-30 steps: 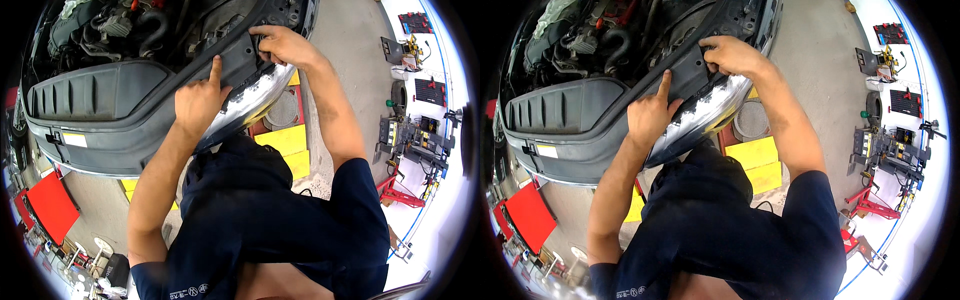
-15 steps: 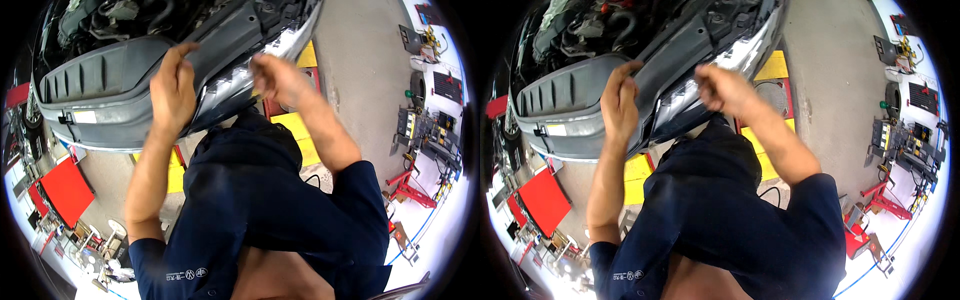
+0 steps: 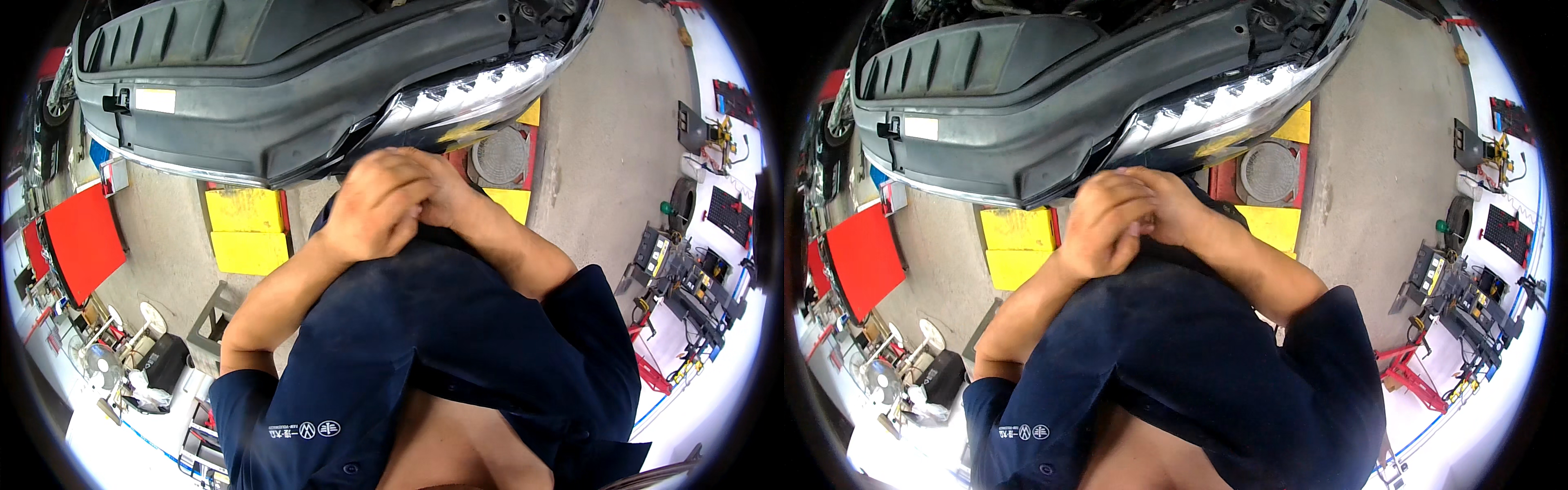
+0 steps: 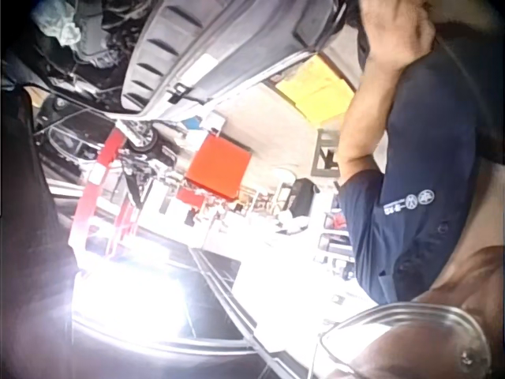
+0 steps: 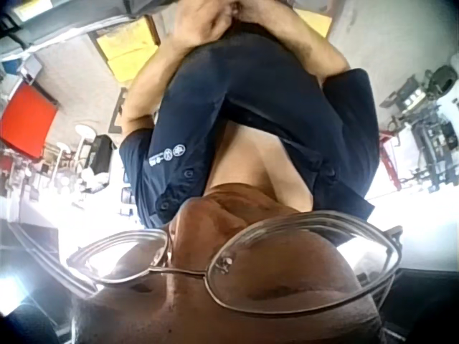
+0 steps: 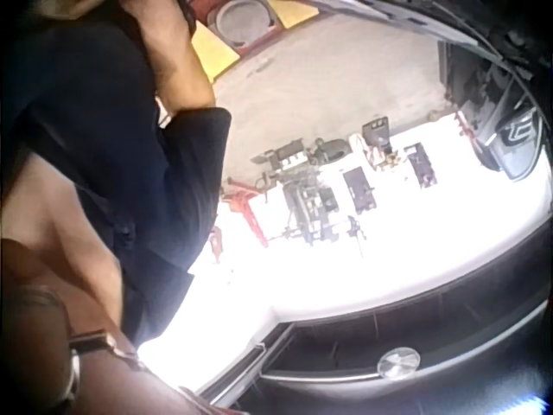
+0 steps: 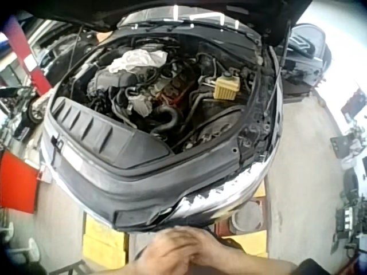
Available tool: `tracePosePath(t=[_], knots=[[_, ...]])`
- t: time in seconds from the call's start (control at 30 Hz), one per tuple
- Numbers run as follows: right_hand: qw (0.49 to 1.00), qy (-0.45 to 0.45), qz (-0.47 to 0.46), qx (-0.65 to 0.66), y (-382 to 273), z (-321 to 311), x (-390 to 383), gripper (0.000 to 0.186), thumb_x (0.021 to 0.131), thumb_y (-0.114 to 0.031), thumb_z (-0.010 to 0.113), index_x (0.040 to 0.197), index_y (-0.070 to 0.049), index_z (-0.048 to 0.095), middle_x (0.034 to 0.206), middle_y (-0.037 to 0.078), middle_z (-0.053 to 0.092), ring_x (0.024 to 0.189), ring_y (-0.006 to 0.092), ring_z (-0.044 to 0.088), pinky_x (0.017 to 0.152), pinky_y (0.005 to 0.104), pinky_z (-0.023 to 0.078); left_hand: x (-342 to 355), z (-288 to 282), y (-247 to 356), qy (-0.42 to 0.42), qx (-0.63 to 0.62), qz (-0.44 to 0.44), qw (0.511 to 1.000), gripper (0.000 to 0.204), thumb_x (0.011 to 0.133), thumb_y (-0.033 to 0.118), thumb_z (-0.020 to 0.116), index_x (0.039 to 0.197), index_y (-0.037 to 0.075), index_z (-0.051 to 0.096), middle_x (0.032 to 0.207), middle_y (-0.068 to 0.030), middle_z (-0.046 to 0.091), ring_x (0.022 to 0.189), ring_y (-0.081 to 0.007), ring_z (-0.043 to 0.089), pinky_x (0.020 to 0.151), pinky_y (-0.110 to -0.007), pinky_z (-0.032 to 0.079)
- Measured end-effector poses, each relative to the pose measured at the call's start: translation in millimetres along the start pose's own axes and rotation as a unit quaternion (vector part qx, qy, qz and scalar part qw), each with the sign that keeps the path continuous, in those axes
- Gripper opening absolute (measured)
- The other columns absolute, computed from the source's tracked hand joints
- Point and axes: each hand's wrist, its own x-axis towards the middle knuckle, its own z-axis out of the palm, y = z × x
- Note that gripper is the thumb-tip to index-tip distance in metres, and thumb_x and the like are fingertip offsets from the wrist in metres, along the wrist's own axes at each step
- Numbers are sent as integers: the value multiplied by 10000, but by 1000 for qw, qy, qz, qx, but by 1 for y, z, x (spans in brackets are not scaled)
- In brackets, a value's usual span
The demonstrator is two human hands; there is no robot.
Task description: The person removes screws from the front of a vehicle's engine bay, then places a large plastic trim cover over the grille area and secures it using a screwdriver.
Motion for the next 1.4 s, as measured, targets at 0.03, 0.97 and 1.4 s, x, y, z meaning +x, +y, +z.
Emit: tracePosePath(t=[0.03,0.97,1.4], knots=[[999,33,-4,2,0,0,3,214,1000,-239,553,1055,-42,613,837,17,587,695,147,559,611,267,435,-3,-9,-8,35,17,12,999,365,698,-82,601,1045,12,663,1048,-146,666,992,-348,636,920,-462,495],[978,130,150,-70,-69,-76,3,249,1028,-274,563,1009,-29,605,678,-40,464,554,39,366,480,215,272,-183,-236,-168,226,380,-462,769,566,992,232,578,1444,-71,421,1497,-286,430,1408,-425,394,1165,-454,327],[960,201,183,60,-77,-76,-51,239,997,-131,484,1165,-3,595,752,12,508,626,88,438,513,229,339,-150,-368,-366,205,605,-482,599,604,955,614,515,1132,66,695,1075,-221,684,966,-410,671,763,-538,525]])
